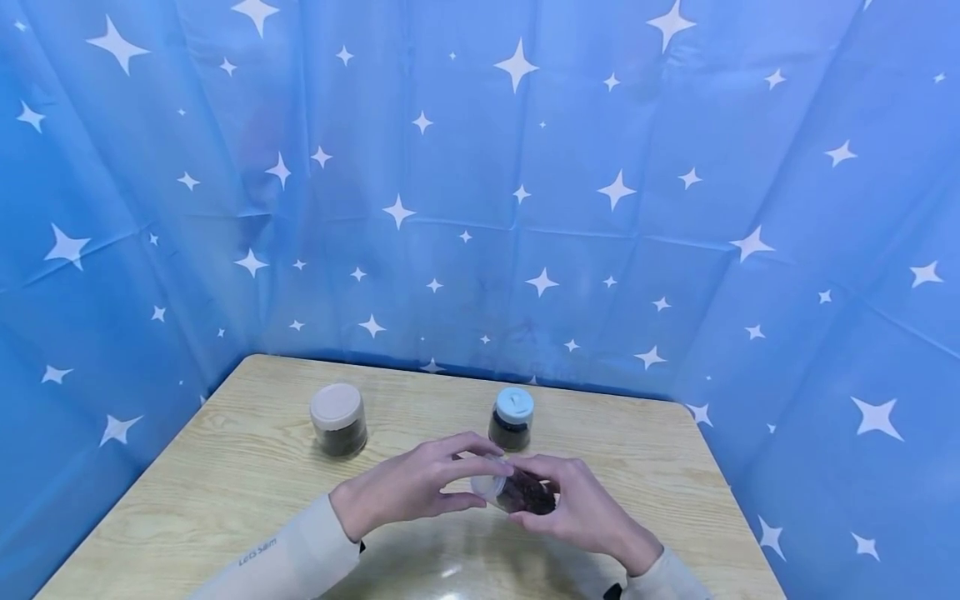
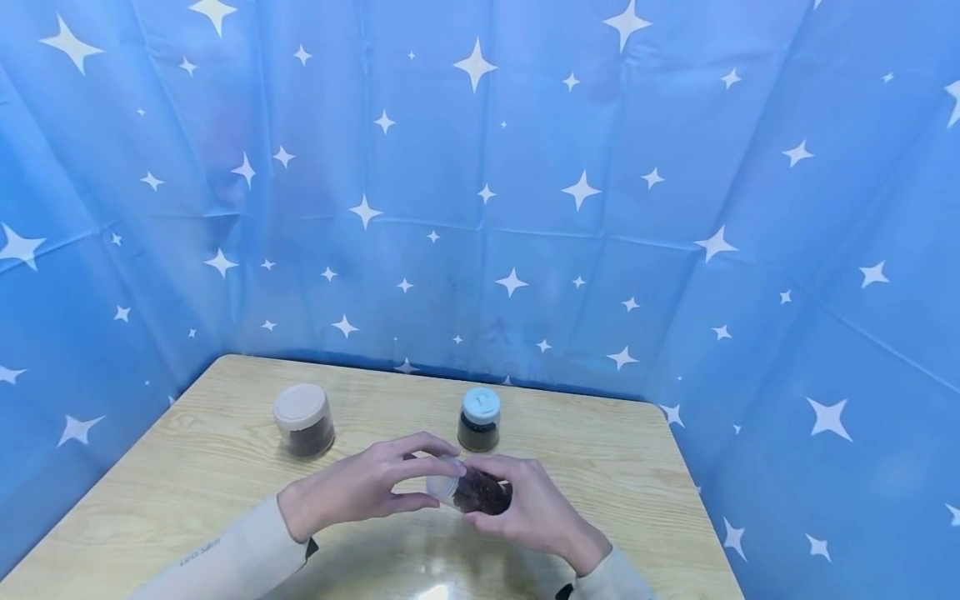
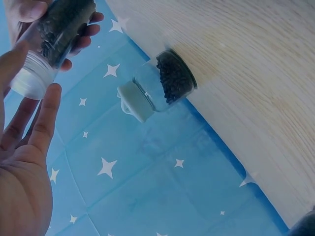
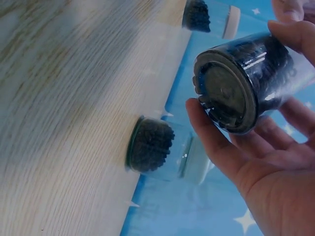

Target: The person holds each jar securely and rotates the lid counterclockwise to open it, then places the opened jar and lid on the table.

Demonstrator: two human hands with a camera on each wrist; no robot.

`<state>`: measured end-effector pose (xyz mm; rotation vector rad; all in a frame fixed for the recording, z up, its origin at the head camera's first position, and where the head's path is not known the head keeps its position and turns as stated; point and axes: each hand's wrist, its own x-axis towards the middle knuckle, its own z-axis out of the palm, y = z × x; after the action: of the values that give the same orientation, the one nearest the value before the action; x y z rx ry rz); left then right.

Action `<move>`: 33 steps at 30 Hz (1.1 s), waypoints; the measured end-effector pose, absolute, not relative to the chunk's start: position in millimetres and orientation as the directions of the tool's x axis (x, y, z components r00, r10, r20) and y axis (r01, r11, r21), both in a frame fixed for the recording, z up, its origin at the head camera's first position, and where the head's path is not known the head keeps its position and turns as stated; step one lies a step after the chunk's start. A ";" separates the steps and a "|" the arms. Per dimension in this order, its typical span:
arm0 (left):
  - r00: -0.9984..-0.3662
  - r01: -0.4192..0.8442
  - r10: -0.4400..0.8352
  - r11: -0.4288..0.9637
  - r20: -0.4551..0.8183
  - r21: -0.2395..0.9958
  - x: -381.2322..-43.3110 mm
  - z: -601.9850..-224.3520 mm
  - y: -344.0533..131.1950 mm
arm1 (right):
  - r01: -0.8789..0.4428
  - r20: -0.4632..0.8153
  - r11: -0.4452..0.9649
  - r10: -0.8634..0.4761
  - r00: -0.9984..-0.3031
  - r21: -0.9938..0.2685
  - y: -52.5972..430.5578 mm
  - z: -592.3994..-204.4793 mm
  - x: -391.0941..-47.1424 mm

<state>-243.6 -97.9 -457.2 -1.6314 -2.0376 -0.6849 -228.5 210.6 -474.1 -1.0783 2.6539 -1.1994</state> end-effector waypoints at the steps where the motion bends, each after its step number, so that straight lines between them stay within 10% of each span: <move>1: -0.208 0.978 0.759 0.181 0.617 0.107 -243.4 -457.4 -97.8 | -0.584 0.240 0.458 -0.610 -0.755 -0.671 210.7 -474.2 -228.3; 33: -0.298 0.953 0.716 0.185 0.631 0.241 -241.7 -461.7 -97.1 | -0.596 0.292 0.435 -0.584 -0.757 -0.675 208.2 -478.0 -228.1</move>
<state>-241.7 -97.1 -461.7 -1.5711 -2.0906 -0.8603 -228.1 208.2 -478.0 -1.0998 2.6734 -1.2674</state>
